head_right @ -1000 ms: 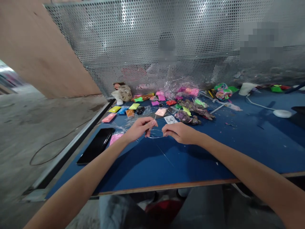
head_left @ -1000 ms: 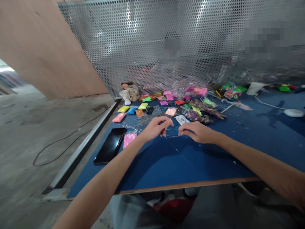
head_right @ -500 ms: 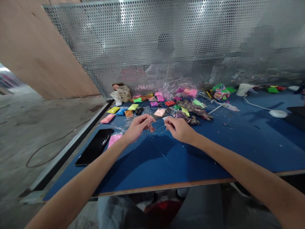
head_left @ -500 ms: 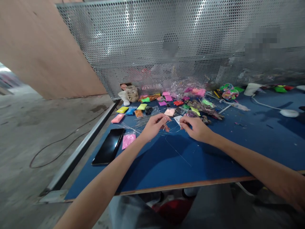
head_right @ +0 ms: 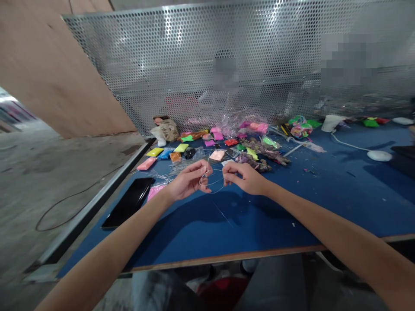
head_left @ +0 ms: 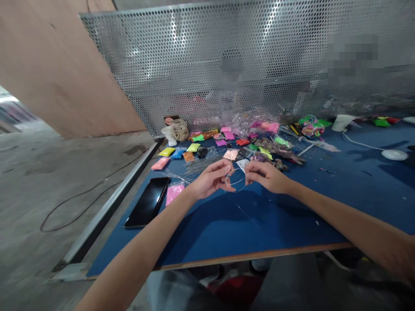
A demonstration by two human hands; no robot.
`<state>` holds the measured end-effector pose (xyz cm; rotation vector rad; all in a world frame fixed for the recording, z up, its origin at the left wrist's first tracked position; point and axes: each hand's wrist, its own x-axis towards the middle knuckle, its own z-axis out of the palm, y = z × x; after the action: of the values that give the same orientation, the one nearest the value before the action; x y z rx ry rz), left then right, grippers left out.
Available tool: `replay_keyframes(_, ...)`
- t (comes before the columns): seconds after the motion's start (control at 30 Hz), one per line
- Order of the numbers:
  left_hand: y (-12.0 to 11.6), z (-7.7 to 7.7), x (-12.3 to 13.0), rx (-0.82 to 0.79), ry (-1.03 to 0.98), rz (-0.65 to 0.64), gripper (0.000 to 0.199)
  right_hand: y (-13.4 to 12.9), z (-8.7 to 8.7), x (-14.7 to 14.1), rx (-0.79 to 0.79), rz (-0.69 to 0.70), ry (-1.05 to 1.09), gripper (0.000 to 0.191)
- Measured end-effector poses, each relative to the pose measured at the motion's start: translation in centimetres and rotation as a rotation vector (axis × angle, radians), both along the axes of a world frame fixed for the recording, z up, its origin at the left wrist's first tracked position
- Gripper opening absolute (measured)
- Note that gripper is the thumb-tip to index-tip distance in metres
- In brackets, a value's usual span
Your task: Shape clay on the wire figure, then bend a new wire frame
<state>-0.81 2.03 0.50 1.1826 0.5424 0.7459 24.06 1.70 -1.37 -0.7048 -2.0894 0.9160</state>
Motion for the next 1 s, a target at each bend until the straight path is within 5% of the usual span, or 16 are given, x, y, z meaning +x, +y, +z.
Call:
replay_keyframes(0.2,-0.5,0.3,-0.3,-0.045,0.047,-0.251,0.024,-1.3,0.8,-0.3,0.235,0.048,-0.104,0.013)
replay_keyframes(0.47,-0.7,0.1,-0.2,-0.022,0.121,-0.314,0.027,-1.8,0.7,-0.6,0.308,0.105,-0.177,0.012)
replay_keyframes(0.77,-0.3,0.1,0.2,0.106,0.131,-0.031,0.032,-2.4,1.4,-0.6,0.38,0.078,-0.221,0.015)
replay_keyframes(1.0,0.8,-0.2,0.2,0.217,0.249,0.222,0.035,-1.2,1.7,0.3,0.151,0.113,-0.211,0.016)
